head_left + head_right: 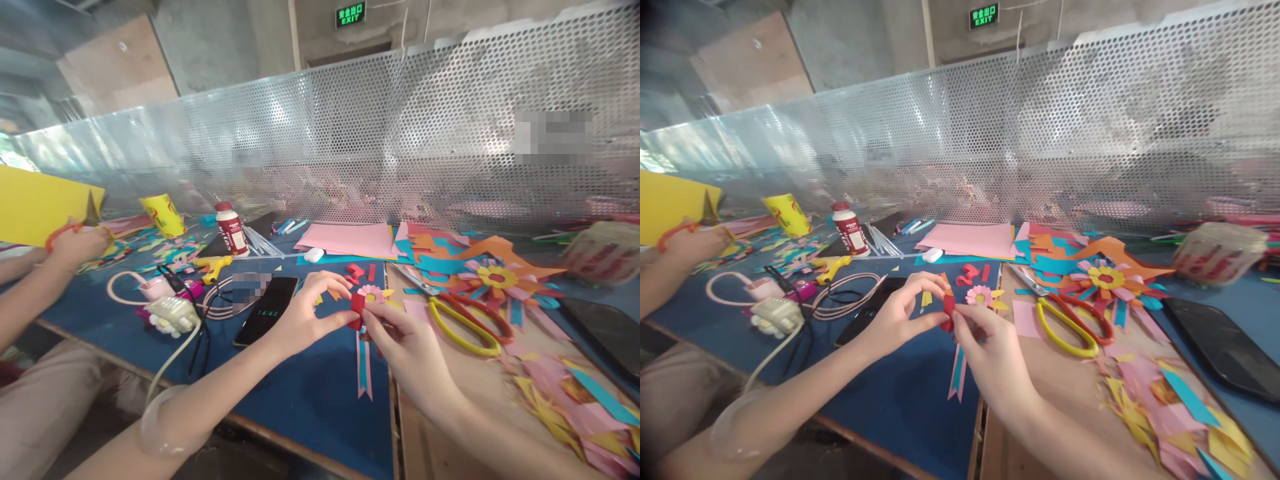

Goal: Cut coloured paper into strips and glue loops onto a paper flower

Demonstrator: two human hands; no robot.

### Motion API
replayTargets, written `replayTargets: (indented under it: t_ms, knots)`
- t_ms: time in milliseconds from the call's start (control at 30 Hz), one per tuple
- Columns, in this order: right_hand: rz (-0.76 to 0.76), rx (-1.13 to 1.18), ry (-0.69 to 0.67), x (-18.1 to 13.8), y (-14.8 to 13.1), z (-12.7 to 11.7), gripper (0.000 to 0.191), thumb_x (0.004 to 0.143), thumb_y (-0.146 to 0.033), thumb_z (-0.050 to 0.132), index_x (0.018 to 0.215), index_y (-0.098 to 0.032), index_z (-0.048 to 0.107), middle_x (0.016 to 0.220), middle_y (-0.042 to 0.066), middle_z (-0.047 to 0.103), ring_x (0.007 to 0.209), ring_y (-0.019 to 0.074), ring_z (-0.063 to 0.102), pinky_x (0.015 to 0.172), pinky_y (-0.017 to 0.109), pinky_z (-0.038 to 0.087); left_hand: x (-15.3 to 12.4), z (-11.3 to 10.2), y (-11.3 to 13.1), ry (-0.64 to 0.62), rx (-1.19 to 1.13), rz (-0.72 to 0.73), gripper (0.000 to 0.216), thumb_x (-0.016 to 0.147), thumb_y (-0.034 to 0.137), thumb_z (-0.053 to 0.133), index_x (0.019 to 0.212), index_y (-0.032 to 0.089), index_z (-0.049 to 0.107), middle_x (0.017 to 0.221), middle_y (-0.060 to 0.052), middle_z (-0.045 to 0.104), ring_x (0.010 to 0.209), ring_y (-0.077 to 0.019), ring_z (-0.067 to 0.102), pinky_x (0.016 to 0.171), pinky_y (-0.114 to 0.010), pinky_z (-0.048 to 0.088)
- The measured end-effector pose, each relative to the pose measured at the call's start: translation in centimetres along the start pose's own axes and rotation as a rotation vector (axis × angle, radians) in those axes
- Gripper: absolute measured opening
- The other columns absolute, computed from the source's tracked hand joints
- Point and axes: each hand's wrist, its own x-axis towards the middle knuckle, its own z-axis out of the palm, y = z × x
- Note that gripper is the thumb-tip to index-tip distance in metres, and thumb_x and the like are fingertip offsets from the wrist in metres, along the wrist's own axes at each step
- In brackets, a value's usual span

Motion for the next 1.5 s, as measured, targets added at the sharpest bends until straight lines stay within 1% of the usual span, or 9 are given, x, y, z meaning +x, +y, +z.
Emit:
replayTargets:
  t_ms: [167,367,467,700,900,1067,1200,1367,1500]
  knots:
    - [-0.026,-0.026,-0.011,0.10,0.11,-0.06,0.024,0.084,-0.034,0.052,0.093,-0.023,0.071,0.073,0.001,0.066,0.064,0.0159,0.060,0.057,0.025,0.044,-0.03,-0.02,0.05,-0.016,0.002,0.014,0.014,0.076,0.027,0.068,0.086,0.021,0.061,0.106,-0.005,0.057,0.111,-0.0205,0.049,0.099,-0.042,0.036]
    - [-0.081,-0.085,-0.024,-0.07,-0.24,-0.22,0.024,0.086,-0.030,0.047,0.090,-0.021,0.069,0.069,0.000,0.063,0.059,0.0134,0.052,0.053,0.023,0.039,-0.04,-0.02,0.04,-0.026,0.012,0.017,0.013,0.075,0.027,0.068,0.086,0.021,0.062,0.107,-0.005,0.058,0.110,-0.0205,0.049,0.100,-0.043,0.035]
    - [-0.083,-0.095,-0.040,-0.09,-0.36,-0.17,0.024,0.086,-0.033,0.047,0.088,-0.020,0.067,0.072,0.000,0.063,0.061,0.0136,0.051,0.054,0.023,0.038,-0.01,-0.02,-0.02,-0.029,0.025,0.026,0.013,0.076,0.027,0.068,0.086,0.022,0.062,0.106,-0.006,0.058,0.110,-0.0206,0.049,0.099,-0.042,0.036]
    - [-0.075,-0.151,-0.037,0.12,-0.50,-0.12,0.024,0.087,-0.036,0.048,0.079,-0.021,0.065,0.069,-0.001,0.061,0.058,0.0122,0.047,0.053,0.023,0.034,-0.03,-0.13,0.07,-0.056,0.053,0.049,0.010,0.077,0.024,0.066,0.085,0.022,0.062,0.106,-0.005,0.058,0.110,-0.0196,0.048,0.100,-0.041,0.036]
    - [-0.111,-0.199,-0.060,0.07,-0.21,-0.34,0.027,0.088,-0.035,0.045,0.073,-0.020,0.060,0.064,-0.001,0.056,0.057,0.0126,0.045,0.053,0.024,0.033,-0.10,-0.28,0.23,-0.045,0.009,-0.010,0.006,0.082,0.026,0.059,0.084,0.021,0.063,0.106,-0.006,0.058,0.111,-0.0204,0.049,0.098,-0.041,0.036]
    - [-0.155,-0.234,-0.084,-0.19,0.07,-0.25,0.027,0.089,-0.034,0.044,0.072,-0.020,0.058,0.065,-0.001,0.054,0.060,0.0128,0.046,0.055,0.024,0.034,-0.03,-0.35,0.16,-0.027,-0.033,-0.052,0.007,0.081,0.027,0.060,0.082,0.022,0.065,0.106,-0.005,0.058,0.111,-0.0210,0.049,0.098,-0.041,0.037]
    - [-0.153,-0.229,-0.083,-0.20,0.18,-0.20,0.027,0.090,-0.034,0.043,0.073,-0.020,0.059,0.066,-0.001,0.054,0.060,0.0127,0.045,0.055,0.024,0.034,0.02,-0.32,0.23,-0.035,-0.060,-0.073,0.006,0.080,0.026,0.061,0.080,0.021,0.064,0.105,-0.005,0.059,0.109,-0.0201,0.051,0.097,-0.040,0.037]
    - [-0.140,-0.158,-0.057,0.07,-0.01,-0.14,0.015,0.086,-0.031,0.051,0.080,-0.020,0.059,0.071,-0.002,0.059,0.064,0.0123,0.048,0.062,0.024,0.037,0.03,-0.12,0.09,-0.035,-0.075,-0.068,0.005,0.080,0.026,0.061,0.078,0.021,0.063,0.103,-0.004,0.059,0.108,-0.0187,0.051,0.098,-0.038,0.037]
    - [-0.130,-0.116,-0.049,0.23,-0.15,-0.21,0.016,0.087,-0.031,0.051,0.077,-0.020,0.058,0.069,-0.002,0.058,0.064,0.0120,0.048,0.062,0.024,0.038,0.00,-0.10,-0.04,-0.039,-0.061,-0.059,0.006,0.080,0.027,0.061,0.078,0.022,0.064,0.102,-0.004,0.060,0.107,-0.0191,0.051,0.098,-0.039,0.037]
